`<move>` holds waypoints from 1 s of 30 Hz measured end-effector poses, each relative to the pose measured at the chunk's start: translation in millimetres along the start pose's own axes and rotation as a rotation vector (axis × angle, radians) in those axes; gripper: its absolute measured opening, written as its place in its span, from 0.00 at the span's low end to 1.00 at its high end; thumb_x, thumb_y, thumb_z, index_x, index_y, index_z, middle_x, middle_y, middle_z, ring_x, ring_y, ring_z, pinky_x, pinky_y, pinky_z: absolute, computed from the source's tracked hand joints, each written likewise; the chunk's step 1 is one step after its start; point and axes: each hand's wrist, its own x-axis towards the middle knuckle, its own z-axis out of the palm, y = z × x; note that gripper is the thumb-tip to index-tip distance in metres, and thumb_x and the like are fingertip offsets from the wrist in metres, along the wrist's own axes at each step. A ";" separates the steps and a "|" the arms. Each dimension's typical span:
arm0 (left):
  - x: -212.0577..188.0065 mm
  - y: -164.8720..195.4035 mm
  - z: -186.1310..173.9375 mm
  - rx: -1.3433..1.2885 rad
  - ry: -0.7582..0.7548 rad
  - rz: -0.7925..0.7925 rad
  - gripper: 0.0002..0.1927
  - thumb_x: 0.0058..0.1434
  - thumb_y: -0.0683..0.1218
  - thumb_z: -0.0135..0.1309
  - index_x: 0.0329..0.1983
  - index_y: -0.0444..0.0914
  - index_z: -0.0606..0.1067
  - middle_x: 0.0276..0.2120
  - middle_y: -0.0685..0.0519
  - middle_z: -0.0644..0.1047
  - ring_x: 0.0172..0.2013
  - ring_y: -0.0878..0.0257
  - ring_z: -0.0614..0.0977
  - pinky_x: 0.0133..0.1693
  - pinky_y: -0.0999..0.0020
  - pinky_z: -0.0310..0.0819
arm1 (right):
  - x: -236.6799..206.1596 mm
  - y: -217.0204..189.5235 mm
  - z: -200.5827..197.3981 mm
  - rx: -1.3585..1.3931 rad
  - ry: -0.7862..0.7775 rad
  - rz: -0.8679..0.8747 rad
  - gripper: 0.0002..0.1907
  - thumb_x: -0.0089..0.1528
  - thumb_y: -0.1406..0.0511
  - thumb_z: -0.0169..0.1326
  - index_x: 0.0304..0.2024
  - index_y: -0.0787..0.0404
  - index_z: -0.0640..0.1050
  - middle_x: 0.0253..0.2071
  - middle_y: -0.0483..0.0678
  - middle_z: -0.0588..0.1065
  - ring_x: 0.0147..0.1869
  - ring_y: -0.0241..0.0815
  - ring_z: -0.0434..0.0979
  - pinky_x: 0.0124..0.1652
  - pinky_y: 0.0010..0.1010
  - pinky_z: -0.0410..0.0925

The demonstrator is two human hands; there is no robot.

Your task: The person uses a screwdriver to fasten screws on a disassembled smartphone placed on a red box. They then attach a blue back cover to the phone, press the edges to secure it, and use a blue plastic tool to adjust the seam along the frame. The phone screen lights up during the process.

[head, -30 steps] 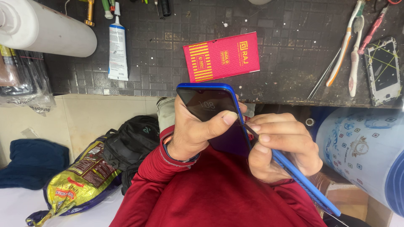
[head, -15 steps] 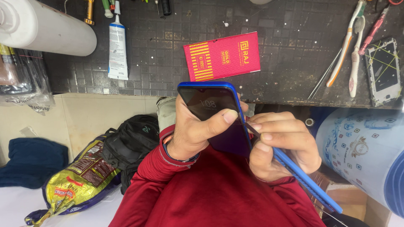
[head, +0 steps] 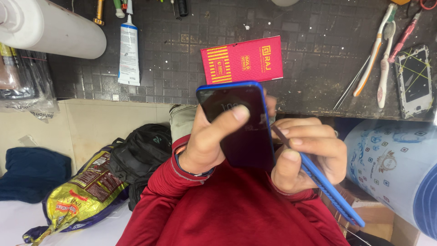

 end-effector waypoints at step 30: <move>1.3 -10.6 2.7 0.304 -0.042 0.229 0.18 0.74 0.41 0.43 0.64 0.31 0.64 0.65 0.46 0.61 0.53 0.58 0.79 0.59 0.61 0.76 | 34.2 -3.6 -11.1 -0.300 -0.452 0.434 0.14 0.61 0.75 0.65 0.48 0.67 0.78 0.25 0.37 0.59 0.26 0.22 0.57 0.33 0.15 0.62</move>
